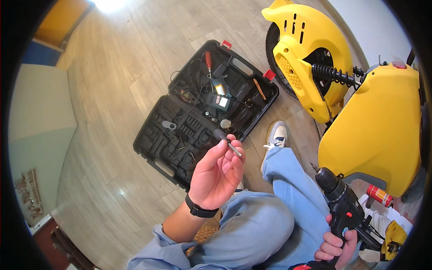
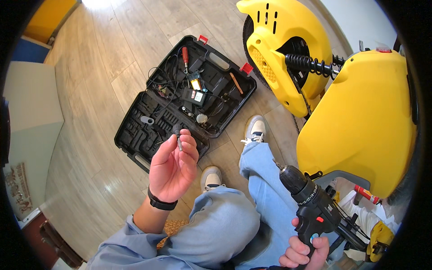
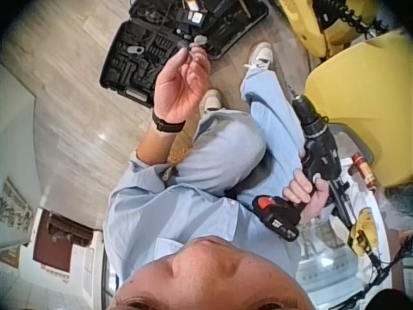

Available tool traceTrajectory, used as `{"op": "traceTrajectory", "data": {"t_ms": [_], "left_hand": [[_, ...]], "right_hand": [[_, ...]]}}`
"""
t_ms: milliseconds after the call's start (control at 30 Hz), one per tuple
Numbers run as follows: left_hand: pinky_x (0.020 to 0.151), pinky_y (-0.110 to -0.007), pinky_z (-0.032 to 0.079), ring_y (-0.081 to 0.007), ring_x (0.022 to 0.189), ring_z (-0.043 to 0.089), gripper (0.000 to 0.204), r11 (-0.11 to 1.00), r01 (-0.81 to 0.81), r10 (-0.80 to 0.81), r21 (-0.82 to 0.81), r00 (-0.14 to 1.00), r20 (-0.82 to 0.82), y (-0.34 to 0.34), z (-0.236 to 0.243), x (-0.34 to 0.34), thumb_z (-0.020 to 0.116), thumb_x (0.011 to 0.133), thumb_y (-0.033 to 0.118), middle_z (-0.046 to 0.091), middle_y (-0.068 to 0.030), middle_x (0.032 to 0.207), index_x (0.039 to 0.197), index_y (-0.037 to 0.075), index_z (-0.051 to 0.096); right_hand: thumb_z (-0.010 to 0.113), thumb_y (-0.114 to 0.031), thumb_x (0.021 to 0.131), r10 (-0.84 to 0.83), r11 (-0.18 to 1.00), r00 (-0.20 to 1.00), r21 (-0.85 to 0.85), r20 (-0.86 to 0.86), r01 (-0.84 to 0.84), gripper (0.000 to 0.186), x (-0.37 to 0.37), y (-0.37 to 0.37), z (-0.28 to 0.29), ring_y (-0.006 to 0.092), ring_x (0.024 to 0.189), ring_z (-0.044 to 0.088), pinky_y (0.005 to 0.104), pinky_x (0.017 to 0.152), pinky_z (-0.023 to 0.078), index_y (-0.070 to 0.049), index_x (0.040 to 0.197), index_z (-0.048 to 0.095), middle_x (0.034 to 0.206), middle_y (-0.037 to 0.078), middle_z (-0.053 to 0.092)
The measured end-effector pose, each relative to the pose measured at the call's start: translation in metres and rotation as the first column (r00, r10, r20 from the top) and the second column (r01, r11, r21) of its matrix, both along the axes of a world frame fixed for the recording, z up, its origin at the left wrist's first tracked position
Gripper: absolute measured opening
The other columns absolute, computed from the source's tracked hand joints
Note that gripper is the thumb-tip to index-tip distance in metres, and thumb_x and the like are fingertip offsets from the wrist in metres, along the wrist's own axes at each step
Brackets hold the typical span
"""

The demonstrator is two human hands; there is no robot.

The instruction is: Using a screwdriver to assemble or repair a black plastic motorcycle component.

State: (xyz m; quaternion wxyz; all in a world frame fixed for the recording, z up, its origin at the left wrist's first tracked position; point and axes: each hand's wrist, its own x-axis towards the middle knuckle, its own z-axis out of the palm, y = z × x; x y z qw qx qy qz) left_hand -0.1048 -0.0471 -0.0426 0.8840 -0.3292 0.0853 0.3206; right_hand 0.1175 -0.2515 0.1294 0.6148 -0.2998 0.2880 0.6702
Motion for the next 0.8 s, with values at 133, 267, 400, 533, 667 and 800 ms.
{"op": "traceTrajectory", "data": {"t_ms": [133,267,400,533,667,800], "left_hand": [[0.085,-0.027,0.053,-0.0155,0.098,0.058,0.02,0.999,-0.021,0.022,-0.025,0.998,0.054,-0.003,0.005,-0.001,0.049,0.097,0.013,0.058,-0.003,0.104,0.115,0.004,0.053],[0.086,-0.027,0.053,-0.0158,0.098,0.058,0.021,0.999,-0.05,0.049,0.009,0.993,0.112,-0.006,0.006,-0.003,0.051,0.095,0.01,0.058,-0.0026,0.103,0.115,0.005,0.052],[0.086,-0.027,0.052,-0.0158,0.097,0.058,0.022,0.997,-0.066,0.062,0.032,0.992,0.109,-0.007,0.006,-0.005,0.052,0.093,0.007,0.057,-0.0025,0.101,0.115,0.006,0.051],[0.082,-0.031,0.05,-0.0162,0.095,0.055,0.021,0.995,-0.059,0.063,0.081,0.997,-0.054,-0.011,0.009,-0.008,0.051,0.091,0.008,0.055,-0.0027,0.095,0.112,0.008,0.05],[0.079,-0.04,0.043,-0.0219,0.079,0.05,0.012,0.876,0.207,0.068,0.435,0.84,-0.538,-0.019,-0.024,0.003,0.047,0.081,0.008,0.049,-0.0051,0.082,0.093,0.009,0.046],[0.069,-0.034,0.043,-0.0172,0.071,0.046,0.012,0.817,0.427,0.074,0.387,0.587,-0.806,-0.054,-0.087,-0.026,0.044,0.077,0.004,0.045,-0.0036,0.077,0.087,0.008,0.044]], "right_hand": [[0.049,-0.02,0.093,-0.019,0.999,1.0,-0.027,-0.021,0.018,0.062,0.001,-0.005,0.001,0.0103,0.06,0.044,0.0281,0.066,0.039,-0.007,0.146,0.022,0.077,0.003,0.043],[0.049,-0.02,0.093,-0.062,0.996,0.997,-0.074,-0.046,0.059,0.062,0.0,-0.007,0.002,0.0103,0.06,0.044,0.0286,0.066,0.039,-0.007,0.146,0.022,0.076,0.003,0.042],[0.049,-0.021,0.093,-0.058,0.996,0.996,-0.064,-0.063,0.054,0.061,0.002,-0.007,-0.002,0.0104,0.06,0.044,0.0285,0.066,0.038,-0.006,0.146,0.023,0.076,0.002,0.042],[0.048,-0.021,0.093,-0.05,0.997,0.996,-0.059,-0.071,0.046,0.061,0.001,-0.008,-0.006,0.0102,0.06,0.044,0.0277,0.065,0.038,-0.005,0.146,0.023,0.076,0.002,0.042],[0.048,-0.021,0.093,-0.005,0.999,1.0,-0.045,-0.028,0.003,0.061,0.002,-0.006,0.006,0.0101,0.06,0.044,0.0272,0.065,0.037,-0.005,0.146,0.023,0.076,0.002,0.042],[0.053,-0.018,0.092,-0.011,0.997,1.0,-0.078,0.018,0.012,0.063,0.0,-0.004,0.005,0.0088,0.059,0.043,0.026,0.063,0.038,-0.006,0.146,0.024,0.076,0.002,0.042]]}}
